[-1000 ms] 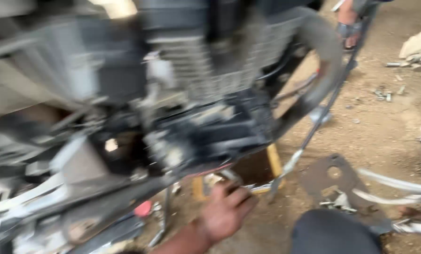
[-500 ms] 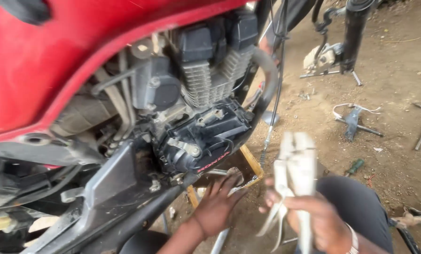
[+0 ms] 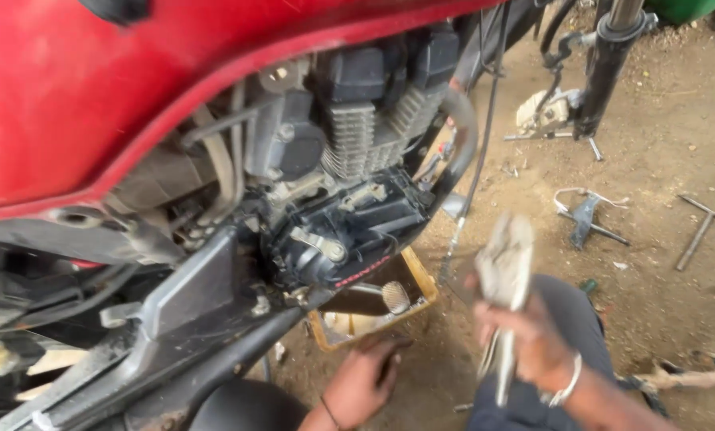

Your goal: The person sits on the ground beside a red motorcycle and works on the engine crankcase cover, using a socket wrench to loosen and tighten bolts around the cover. They steady the cover with one hand while turning the fasteners and reposition the wrench on different bolts.

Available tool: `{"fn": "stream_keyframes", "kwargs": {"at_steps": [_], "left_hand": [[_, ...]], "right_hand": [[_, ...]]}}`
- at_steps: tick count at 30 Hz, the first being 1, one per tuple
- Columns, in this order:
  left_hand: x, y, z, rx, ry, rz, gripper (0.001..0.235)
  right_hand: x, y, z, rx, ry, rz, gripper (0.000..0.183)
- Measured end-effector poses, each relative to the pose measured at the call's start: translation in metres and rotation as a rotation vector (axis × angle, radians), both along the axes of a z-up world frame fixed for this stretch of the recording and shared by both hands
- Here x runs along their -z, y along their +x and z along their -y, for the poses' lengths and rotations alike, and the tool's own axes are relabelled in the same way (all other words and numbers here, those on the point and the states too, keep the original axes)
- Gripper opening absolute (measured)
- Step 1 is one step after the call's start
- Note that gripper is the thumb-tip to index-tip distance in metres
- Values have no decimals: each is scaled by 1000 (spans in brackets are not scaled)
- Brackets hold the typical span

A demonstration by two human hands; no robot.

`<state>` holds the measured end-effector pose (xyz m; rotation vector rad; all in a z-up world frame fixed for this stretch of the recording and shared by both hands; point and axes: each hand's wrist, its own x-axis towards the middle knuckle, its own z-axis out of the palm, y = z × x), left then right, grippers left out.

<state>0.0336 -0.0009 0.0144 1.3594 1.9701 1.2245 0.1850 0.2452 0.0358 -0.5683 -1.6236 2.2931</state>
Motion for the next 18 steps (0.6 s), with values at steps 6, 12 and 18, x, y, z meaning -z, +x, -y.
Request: {"fn": "stream_keyframes", "kwargs": {"at_steps": [6,12,18], "left_hand": [[1,14,-21,-110,41,164,28],[-13,25,-57,-263,156,303,25],[-25,13,-150,-453,230,-226,47]], "right_hand": [[-27,6,25,154,-249,-83,62],[42,36,13,90,-508,173,63],[-16,20,-21,274,121,167,76]]}}
